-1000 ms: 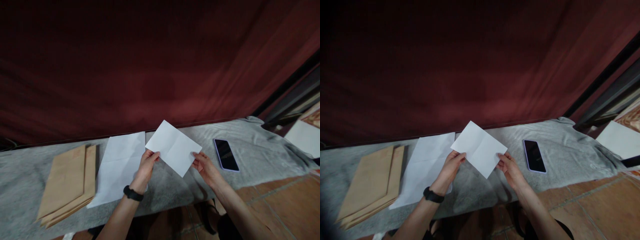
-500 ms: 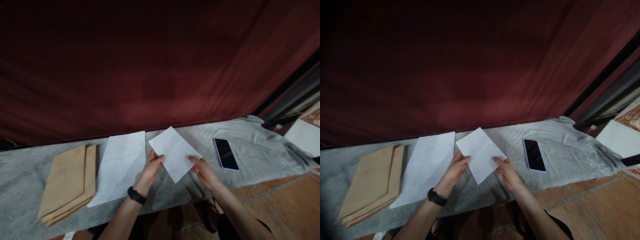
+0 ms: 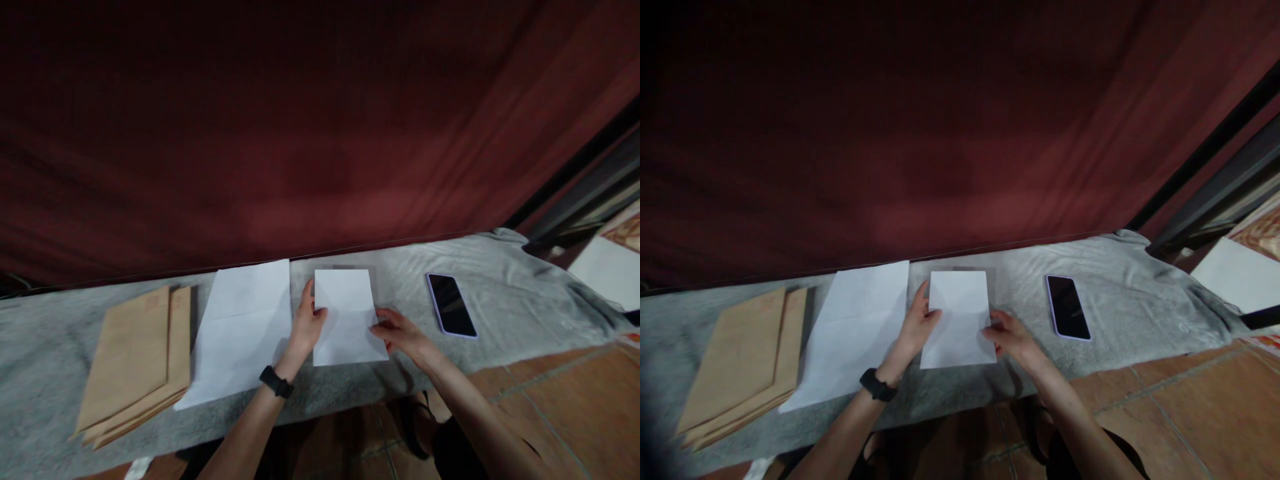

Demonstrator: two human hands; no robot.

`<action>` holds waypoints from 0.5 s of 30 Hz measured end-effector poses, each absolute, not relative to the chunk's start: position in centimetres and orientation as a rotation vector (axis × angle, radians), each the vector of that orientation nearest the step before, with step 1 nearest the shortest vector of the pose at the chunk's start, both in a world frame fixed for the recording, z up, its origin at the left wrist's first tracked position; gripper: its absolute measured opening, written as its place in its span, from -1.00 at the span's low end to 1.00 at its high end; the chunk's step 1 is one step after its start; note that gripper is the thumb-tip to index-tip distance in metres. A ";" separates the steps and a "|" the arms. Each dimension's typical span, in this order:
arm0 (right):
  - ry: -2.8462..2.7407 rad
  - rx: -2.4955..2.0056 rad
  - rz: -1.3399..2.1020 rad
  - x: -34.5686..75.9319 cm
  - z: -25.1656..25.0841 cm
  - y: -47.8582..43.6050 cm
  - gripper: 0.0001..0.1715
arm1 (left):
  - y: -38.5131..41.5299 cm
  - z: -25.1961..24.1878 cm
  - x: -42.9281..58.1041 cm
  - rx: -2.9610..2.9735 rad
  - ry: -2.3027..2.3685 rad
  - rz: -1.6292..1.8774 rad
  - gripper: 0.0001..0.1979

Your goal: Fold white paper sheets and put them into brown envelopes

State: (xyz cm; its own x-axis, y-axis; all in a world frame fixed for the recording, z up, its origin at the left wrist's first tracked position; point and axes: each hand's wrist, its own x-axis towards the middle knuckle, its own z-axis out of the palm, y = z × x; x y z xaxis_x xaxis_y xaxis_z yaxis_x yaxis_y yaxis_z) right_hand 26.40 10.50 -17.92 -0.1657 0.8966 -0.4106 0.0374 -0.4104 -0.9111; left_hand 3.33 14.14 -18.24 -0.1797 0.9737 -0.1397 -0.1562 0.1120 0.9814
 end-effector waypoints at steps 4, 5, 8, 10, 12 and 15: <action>-1.252 -1.551 1.396 27.2 -19.0 10.4 -0.61 | 14.1 -18.8 3.5 1.207 1.428 1.301 -0.24; -1.330 -1.592 1.237 27.5 -19.2 10.4 -0.62 | 14.0 -18.9 3.6 1.276 1.433 1.297 -0.25; -1.631 -1.655 0.717 27.5 -19.3 10.5 -0.63 | 13.4 -19.3 4.1 1.463 1.468 1.234 -0.28; -1.848 -1.590 0.547 26.9 -19.3 10.6 -0.59 | 13.0 -19.5 4.4 1.548 1.485 1.213 -0.34; -2.036 -1.488 0.476 25.9 -19.6 10.7 -0.53 | 12.5 -19.7 4.7 1.639 1.488 1.213 -0.40; -2.240 -1.439 0.318 24.5 -20.7 10.8 -0.48 | 11.7 -19.7 5.2 1.873 1.615 1.075 -0.45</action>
